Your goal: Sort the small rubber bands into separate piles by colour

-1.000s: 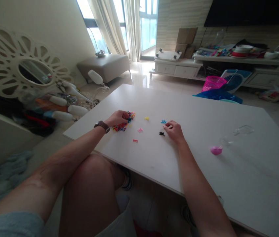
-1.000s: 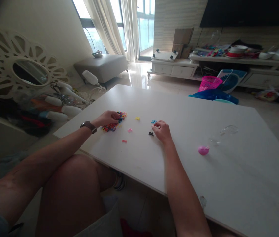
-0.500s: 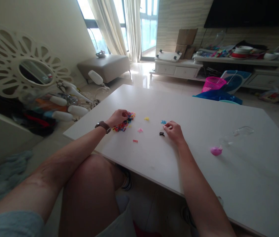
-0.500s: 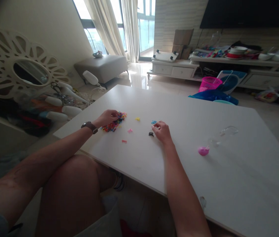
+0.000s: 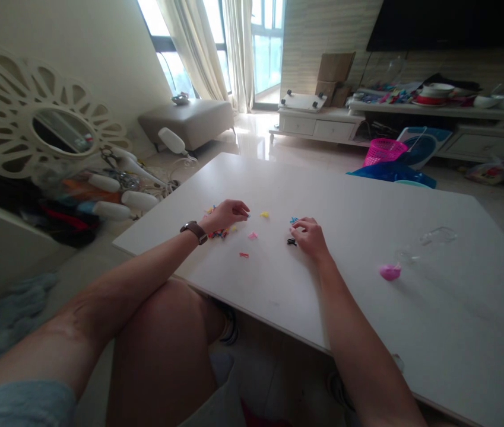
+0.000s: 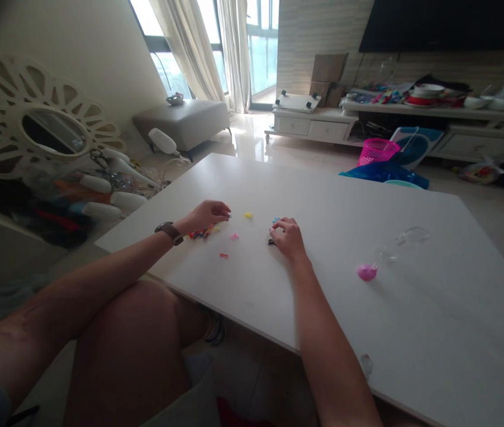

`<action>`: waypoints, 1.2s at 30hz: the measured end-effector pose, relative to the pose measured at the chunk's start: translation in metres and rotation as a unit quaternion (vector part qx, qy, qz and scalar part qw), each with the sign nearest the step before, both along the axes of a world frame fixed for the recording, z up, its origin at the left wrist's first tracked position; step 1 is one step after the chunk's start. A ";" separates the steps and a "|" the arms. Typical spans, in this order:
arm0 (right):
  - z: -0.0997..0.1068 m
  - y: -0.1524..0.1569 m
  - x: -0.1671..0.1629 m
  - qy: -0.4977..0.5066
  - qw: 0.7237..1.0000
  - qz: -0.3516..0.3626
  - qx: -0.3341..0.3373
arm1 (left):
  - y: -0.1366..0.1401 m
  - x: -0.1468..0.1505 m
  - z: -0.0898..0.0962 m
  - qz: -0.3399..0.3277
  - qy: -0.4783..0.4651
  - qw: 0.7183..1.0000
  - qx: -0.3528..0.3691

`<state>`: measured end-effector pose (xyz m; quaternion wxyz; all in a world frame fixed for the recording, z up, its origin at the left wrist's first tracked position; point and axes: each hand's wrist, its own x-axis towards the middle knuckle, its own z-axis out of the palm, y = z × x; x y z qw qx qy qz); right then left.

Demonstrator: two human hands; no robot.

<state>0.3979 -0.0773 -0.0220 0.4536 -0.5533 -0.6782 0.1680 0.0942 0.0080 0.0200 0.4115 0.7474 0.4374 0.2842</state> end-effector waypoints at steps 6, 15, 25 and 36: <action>0.012 -0.012 -0.016 -0.061 0.992 0.088 0.072 | -0.008 0.032 0.004 -0.063 -0.041 0.997 -0.032; 0.015 -0.016 -0.030 -0.101 0.978 0.168 0.070 | -0.024 0.058 0.015 -0.115 -0.060 0.991 -0.042; 0.018 -0.017 -0.031 -0.074 0.983 0.146 0.083 | -0.024 0.061 0.014 -0.117 -0.055 0.991 -0.030; -0.011 0.006 0.013 -0.032 0.988 -0.151 0.015 | -0.004 0.020 0.016 -0.016 0.027 0.998 0.059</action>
